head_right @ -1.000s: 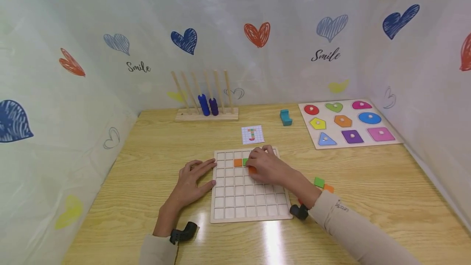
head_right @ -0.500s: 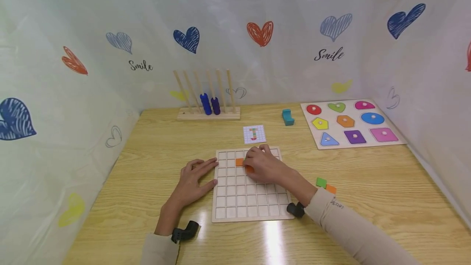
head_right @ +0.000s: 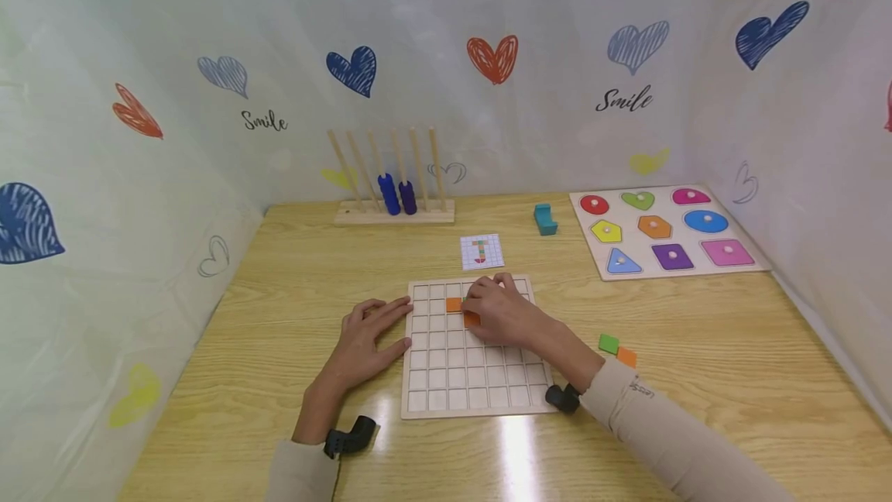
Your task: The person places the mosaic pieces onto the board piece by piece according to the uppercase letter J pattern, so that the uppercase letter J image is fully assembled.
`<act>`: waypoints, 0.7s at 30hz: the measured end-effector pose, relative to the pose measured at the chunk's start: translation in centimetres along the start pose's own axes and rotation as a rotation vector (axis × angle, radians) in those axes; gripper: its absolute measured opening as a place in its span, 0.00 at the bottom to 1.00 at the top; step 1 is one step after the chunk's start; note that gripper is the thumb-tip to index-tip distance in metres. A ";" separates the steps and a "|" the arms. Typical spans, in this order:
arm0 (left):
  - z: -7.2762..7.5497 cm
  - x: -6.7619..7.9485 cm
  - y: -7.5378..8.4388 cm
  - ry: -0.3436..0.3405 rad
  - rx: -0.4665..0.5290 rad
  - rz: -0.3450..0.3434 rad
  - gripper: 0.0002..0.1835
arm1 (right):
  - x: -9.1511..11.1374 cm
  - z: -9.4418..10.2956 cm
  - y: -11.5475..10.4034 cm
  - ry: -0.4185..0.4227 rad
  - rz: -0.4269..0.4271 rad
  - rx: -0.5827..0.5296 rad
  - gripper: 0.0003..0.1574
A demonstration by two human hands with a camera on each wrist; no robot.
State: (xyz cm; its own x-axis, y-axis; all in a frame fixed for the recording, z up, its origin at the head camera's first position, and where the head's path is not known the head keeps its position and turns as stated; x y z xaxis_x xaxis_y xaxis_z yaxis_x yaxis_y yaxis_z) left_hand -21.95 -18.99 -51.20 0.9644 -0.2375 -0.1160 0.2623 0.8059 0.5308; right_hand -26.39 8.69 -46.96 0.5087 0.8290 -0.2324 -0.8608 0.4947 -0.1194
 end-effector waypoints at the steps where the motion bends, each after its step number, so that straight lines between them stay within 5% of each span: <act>1: 0.0 0.0 0.0 0.000 -0.001 -0.001 0.30 | 0.2 0.1 0.0 0.003 0.000 0.002 0.10; 21: 0.0 -0.1 0.3 -0.001 0.012 0.004 0.31 | 3.6 1.2 0.4 0.021 -0.047 -0.076 0.12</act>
State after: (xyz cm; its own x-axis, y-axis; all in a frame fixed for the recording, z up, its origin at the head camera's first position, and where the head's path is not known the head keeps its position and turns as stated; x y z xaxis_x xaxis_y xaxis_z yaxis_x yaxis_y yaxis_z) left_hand -21.92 -18.70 -51.03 0.9655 -0.2349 -0.1127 0.2579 0.8001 0.5415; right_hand -24.83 12.18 -46.70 0.5484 0.7995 -0.2449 -0.8354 0.5109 -0.2030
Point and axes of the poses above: each hand's wrist, its own x-axis away from the middle knuckle, its own z-axis out of the back of the hand, y = z × x, the point moved 1 cm from there along -x, towards the middle knuckle, and after that the axes turned 8 degrees about z, right-handed, at the moved point
